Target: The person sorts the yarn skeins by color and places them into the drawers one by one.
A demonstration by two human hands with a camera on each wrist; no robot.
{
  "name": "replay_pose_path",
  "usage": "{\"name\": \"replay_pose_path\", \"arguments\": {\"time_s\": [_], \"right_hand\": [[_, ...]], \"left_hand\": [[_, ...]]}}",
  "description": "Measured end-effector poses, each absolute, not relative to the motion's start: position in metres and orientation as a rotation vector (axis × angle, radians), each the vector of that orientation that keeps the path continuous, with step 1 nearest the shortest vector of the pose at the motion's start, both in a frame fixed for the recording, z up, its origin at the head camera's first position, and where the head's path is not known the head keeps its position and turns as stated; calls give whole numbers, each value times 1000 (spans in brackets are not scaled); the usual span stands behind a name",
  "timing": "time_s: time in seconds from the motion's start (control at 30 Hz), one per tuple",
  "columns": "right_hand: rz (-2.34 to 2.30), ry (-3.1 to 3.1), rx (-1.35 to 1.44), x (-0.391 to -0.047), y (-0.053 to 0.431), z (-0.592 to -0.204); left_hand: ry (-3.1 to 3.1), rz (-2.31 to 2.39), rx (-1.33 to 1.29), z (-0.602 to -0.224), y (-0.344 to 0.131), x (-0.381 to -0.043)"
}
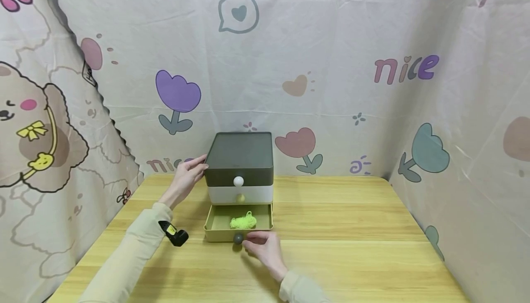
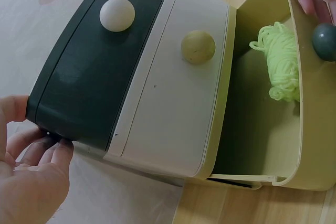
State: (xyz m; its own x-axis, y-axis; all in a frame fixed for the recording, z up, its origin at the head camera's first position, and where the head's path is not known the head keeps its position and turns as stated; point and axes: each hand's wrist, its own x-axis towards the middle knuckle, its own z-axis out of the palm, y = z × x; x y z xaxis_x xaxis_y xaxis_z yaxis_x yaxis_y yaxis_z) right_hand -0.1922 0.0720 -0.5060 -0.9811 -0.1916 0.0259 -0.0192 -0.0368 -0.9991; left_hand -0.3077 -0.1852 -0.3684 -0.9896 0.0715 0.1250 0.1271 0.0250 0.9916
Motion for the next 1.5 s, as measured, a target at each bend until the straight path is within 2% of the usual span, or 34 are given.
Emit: {"name": "replay_pose_path", "arguments": {"time_s": [0.4,0.97,1.5], "right_hand": [[-2283,1962,-322,-192,61,-517],[-2331,2084,64,-192,37,-521],[-2255,2290,143,-190,29,-516]], "left_hand": [[-2226,-2138,-233,-369,-186,-308],[-2245,-2125,-197,-369,-184,-310],[-2217,-2154,-236,-370,-185,-310]]}}
